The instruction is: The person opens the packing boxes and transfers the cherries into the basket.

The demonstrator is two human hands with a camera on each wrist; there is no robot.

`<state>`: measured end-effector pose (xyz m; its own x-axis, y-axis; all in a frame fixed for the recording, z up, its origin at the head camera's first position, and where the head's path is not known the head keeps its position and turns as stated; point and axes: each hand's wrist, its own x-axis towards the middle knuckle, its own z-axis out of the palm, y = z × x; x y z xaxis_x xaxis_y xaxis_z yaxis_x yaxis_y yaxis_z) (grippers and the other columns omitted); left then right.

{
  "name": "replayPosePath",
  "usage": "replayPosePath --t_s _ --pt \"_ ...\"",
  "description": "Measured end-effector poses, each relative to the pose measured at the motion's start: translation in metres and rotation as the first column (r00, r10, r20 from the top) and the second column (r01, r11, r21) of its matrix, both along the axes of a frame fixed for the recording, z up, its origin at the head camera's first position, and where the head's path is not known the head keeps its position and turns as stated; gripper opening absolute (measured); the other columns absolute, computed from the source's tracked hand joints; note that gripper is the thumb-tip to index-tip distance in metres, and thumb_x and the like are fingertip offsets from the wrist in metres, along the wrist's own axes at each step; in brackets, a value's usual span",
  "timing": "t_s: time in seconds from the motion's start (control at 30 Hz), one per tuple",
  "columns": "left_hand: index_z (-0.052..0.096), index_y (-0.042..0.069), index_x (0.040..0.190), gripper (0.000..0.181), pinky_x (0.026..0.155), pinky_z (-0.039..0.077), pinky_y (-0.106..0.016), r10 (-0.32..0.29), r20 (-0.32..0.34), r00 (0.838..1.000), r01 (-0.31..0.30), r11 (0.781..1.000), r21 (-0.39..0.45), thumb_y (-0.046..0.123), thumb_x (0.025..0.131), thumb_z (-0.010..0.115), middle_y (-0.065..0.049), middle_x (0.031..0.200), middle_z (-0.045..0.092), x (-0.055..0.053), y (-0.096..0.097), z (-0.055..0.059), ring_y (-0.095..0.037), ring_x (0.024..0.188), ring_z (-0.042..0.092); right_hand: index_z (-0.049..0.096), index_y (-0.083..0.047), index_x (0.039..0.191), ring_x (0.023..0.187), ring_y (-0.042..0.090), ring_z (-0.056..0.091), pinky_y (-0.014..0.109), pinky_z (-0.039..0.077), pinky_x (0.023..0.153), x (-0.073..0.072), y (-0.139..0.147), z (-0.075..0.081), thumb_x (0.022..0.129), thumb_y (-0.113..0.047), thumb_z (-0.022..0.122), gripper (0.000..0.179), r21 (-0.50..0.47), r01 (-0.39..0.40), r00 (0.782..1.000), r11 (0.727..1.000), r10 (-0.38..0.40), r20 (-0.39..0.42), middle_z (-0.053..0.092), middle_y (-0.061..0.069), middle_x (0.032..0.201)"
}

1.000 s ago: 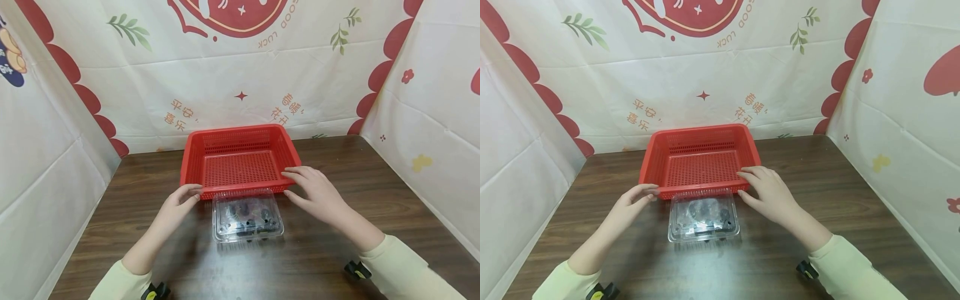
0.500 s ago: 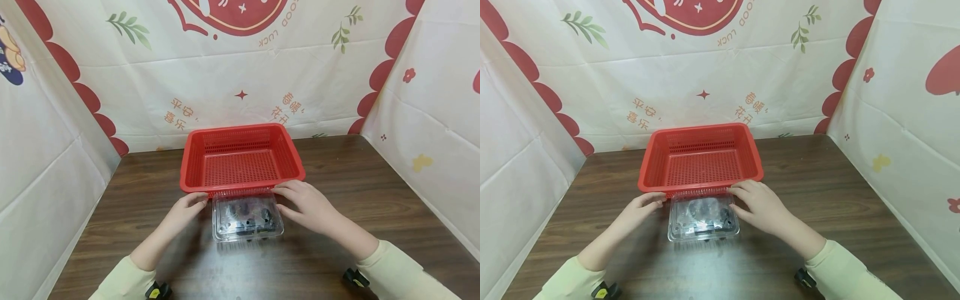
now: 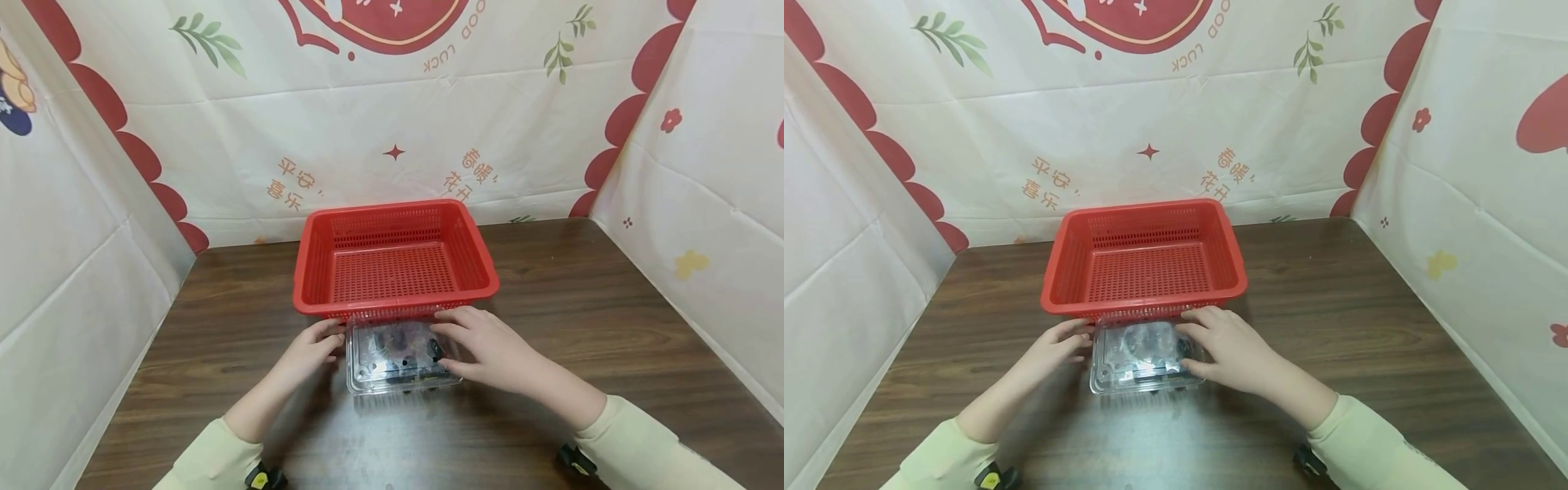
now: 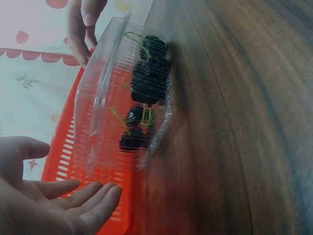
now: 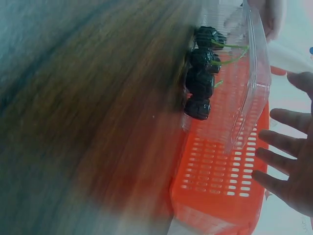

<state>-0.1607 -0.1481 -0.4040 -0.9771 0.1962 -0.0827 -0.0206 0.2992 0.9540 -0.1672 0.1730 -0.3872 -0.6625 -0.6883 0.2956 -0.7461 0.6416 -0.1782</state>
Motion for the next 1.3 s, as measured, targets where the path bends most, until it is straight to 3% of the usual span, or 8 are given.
replayPosePath --t_s 0.23,0.6,0.83,1.3 --pt "0.05 -0.012 0.132 0.042 0.082 0.054 -0.046 0.078 0.0 0.997 -0.077 0.994 0.084 0.002 0.093 0.049 -0.028 0.129 0.055 -0.003 0.007 -0.012 -0.035 0.106 0.062 0.047 -0.009 0.144 0.138 0.029 0.032 0.055 0.027 0.109 0.003 -0.004 -0.005 0.075 -0.059 0.075 0.089 0.075 -0.045 0.994 0.996 0.037 0.104 0.039 0.009 0.15" --pt "0.048 -0.012 0.134 0.042 0.087 0.053 -0.045 0.092 -0.041 0.995 -0.086 0.988 0.127 0.0 0.093 0.05 -0.027 0.134 0.051 -0.007 0.01 -0.018 -0.036 0.116 0.055 0.056 -0.007 0.137 0.136 0.035 0.036 0.055 0.03 0.108 0.004 -0.005 -0.006 0.078 -0.046 0.079 0.074 0.11 -0.085 0.992 0.99 0.074 0.1 0.046 0.011 0.146" --pt "0.051 -0.011 0.131 0.039 0.089 0.051 -0.047 0.083 -0.032 0.996 -0.077 0.986 0.147 0.0 0.094 0.048 -0.027 0.129 0.055 -0.005 0.009 -0.016 -0.035 0.114 0.056 0.055 -0.008 0.137 0.136 0.037 0.035 0.057 0.03 0.107 0.004 -0.005 -0.007 0.073 -0.046 0.083 0.079 0.112 -0.099 0.992 0.989 0.088 0.092 0.045 0.012 0.146" --pt "0.052 -0.012 0.126 0.033 0.088 0.052 -0.045 0.08 0.015 0.997 -0.081 0.985 0.155 0.002 0.097 0.044 -0.028 0.127 0.055 -0.005 0.004 -0.011 -0.035 0.103 0.062 0.057 -0.011 0.136 0.133 0.03 0.04 0.052 0.032 0.107 0.007 -0.004 -0.006 0.074 -0.034 0.085 0.072 0.12 -0.144 0.988 0.982 0.138 0.063 0.048 0.008 0.143"
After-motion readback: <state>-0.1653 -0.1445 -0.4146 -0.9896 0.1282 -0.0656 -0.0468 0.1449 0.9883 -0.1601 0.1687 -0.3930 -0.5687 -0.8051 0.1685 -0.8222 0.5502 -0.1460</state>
